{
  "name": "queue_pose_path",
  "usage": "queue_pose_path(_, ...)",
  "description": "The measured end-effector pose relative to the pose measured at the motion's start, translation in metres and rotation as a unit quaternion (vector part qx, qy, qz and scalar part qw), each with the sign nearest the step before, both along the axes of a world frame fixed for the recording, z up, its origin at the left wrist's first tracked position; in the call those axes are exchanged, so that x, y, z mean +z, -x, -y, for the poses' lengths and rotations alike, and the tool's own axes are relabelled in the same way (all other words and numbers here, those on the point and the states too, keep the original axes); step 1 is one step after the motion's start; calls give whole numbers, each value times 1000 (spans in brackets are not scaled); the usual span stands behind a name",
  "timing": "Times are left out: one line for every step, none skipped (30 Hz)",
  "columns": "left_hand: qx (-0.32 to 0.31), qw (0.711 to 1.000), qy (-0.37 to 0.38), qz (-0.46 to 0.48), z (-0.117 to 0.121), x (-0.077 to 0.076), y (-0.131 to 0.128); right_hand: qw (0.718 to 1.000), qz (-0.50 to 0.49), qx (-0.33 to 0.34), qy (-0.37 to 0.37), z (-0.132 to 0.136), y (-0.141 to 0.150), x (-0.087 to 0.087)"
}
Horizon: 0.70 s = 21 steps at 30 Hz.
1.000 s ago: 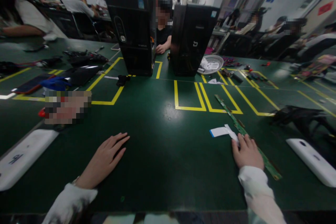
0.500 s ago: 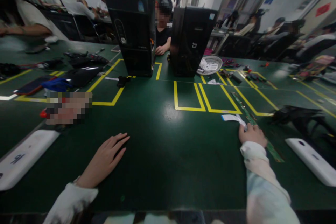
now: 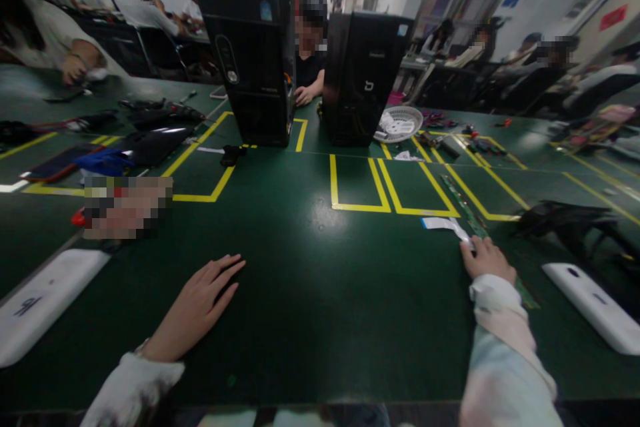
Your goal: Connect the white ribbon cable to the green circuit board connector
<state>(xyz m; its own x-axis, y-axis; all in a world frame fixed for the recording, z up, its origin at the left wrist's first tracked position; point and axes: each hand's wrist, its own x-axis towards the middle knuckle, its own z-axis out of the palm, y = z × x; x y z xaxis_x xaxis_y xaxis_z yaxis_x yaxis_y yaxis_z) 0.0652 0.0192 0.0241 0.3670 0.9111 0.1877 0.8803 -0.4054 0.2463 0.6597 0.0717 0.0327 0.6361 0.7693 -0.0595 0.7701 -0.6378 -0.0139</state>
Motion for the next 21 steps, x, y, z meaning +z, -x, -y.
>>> queue_pose_path(0, 1000, -1, 0, 0, 0, 0, 1000, -2, -1, 0, 0, -1, 0)
queue_pose_path(0, 1000, -3, 1, 0, 0, 0, 1000, -3, -2, 0, 0, -3, -1)
queue_pose_path(0, 1000, -5, 2, 0, 0, 0, 1000, -2, -3, -2, 0, -3, -1)
queue_pose_path(-1, 1000, -6, 3, 0, -1, 0, 1000, 0, -5, -4, 0, -3, -2)
queue_pose_path(-1, 1000, -7, 4, 0, -1, 0, 1000, 2, -6, -6, 0, -3, -2)
queue_pose_path(-2, 1000, -7, 5, 0, -1, 0, 1000, 5, -7, -7, 0, -3, -3)
queue_pose_path(-2, 1000, -8, 6, -1, -1, 0, 1000, 7, -8, -7, 0, -3, -3)
queue_pose_path(-2, 1000, -7, 7, -1, -1, 0, 1000, 8, -8, -7, 0, -3, -3)
queue_pose_path(-2, 1000, -6, 7, -1, -1, 0, 1000, 9, -8, -6, 0, -3, -3)
queue_pose_path(-1, 1000, -6, 8, -1, -1, 0, 1000, 11, -6, -5, 0, -2, -3)
queue_pose_path(0, 1000, -5, 7, 0, 0, 0, 1000, 13, -4, -4, -1, -2, -3)
queue_pose_path(1, 1000, -4, 6, 0, 0, 0, 1000, 17, -2, -4, -1, -2, -3)
queue_pose_path(2, 1000, -2, 4, 0, 1, 0, 1000, 22, 1, -5, -1, -1, -3)
queue_pose_path(2, 1000, 0, 1, 0, 2, -1, 1000, 30, 3, -7, 0, -1, -4)
queue_pose_path(3, 1000, 1, -1, 0, 2, -1, 999, 38, 7, -10, 0, 0, -4)
queue_pose_path(3, 1000, 3, -2, 0, 2, -1, 999, 48, 12, -13, 0, 0, -5)
queue_pose_path(3, 1000, 3, -3, 0, 2, -1, 998, 59, 18, -15, 1, 1, -6)
queue_pose_path(4, 1000, 3, -3, 0, 2, -1, 997, 70, 27, -17, 1, 1, -8)
queue_pose_path(5, 1000, 1, -1, 0, 1, -1, 996, 83, 37, -18, 1, 2, -9)
queue_pose_path(6, 1000, 0, 0, 0, 1, -1, 994, 98, 50, -17, 1, 3, -10)
queue_pose_path(6, 1000, -1, 2, 0, 1, -1, 992, 110, 66, -15, 0, 4, -11)
